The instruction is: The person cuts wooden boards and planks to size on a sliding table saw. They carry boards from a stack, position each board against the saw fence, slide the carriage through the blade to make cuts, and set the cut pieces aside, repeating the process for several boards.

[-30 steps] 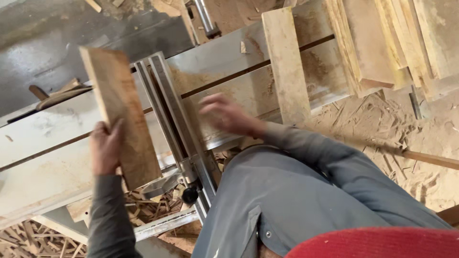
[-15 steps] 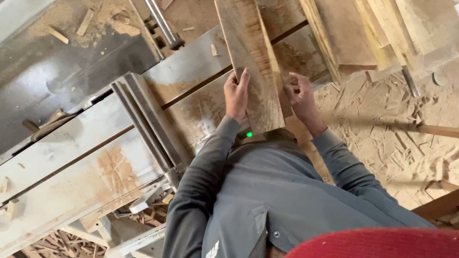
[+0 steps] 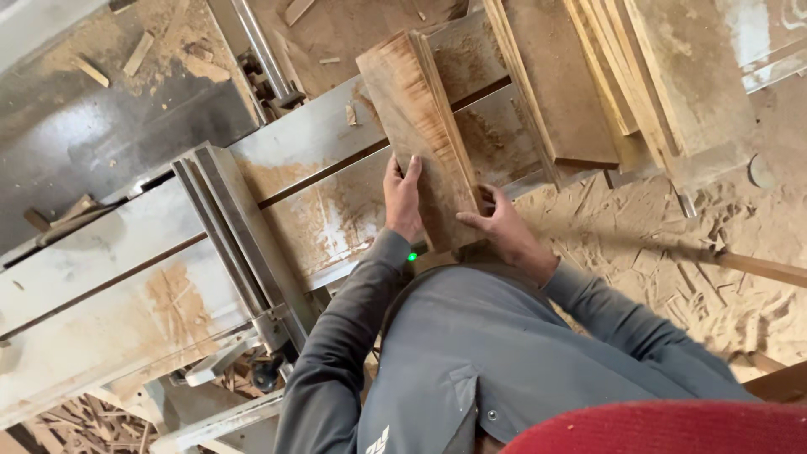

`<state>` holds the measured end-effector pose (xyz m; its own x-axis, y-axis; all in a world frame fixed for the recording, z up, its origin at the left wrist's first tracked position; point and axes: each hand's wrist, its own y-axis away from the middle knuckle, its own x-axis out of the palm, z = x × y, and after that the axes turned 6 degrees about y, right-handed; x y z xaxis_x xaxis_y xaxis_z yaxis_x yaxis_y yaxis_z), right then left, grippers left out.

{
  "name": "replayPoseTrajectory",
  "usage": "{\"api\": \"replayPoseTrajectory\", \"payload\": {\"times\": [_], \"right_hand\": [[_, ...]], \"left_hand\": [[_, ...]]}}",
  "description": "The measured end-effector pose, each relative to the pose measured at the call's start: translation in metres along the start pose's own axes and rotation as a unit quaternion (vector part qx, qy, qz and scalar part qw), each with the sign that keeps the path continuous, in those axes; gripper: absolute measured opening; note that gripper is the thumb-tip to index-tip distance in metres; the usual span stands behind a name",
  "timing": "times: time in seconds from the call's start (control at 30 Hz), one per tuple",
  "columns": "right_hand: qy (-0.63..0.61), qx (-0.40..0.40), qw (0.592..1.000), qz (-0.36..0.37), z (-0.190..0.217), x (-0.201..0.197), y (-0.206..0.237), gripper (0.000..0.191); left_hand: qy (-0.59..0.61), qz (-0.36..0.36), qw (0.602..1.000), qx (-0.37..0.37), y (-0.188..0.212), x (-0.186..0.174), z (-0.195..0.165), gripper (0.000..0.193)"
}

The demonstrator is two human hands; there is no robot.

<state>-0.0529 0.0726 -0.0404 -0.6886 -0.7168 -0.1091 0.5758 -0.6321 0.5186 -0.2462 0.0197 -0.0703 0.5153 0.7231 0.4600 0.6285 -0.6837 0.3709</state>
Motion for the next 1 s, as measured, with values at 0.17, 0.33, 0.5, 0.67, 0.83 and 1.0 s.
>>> {"api": "replayPoseTrajectory", "payload": {"times": [0.17, 0.33, 0.5, 0.67, 0.83, 1.0], "right_hand": [[0.244, -0.122, 0.962, -0.018, 0.033, -0.037, 0.011, 0.101], [0.566, -0.042, 0.822, -0.034, 0.050, -0.029, 0.037, 0.114], [0.591, -0.040, 0.798, -0.113, 0.065, 0.016, 0.020, 0.094], [0.506, -0.092, 0.841, -0.165, 0.057, 0.025, 0.000, 0.096], [0.327, -0.055, 0.918, -0.217, 0.045, -0.011, 0.059, 0.095], [-0.009, -0.114, 0.934, -0.340, 0.036, -0.027, 0.177, 0.106]], "left_hand": [[-0.112, 0.000, 0.989, 0.093, 0.006, -0.001, 0.019, 0.053], [-0.387, -0.066, 0.899, 0.192, 0.006, -0.039, 0.027, 0.062], [-0.079, 0.043, 0.996, 0.015, -0.001, -0.032, 0.032, 0.058], [-0.006, 0.062, 0.997, -0.051, 0.002, -0.006, 0.030, 0.056], [-0.155, 0.139, 0.975, 0.073, 0.033, 0.037, 0.034, 0.054], [-0.166, 0.419, 0.860, 0.241, 0.086, 0.086, 0.008, 0.056]]}}
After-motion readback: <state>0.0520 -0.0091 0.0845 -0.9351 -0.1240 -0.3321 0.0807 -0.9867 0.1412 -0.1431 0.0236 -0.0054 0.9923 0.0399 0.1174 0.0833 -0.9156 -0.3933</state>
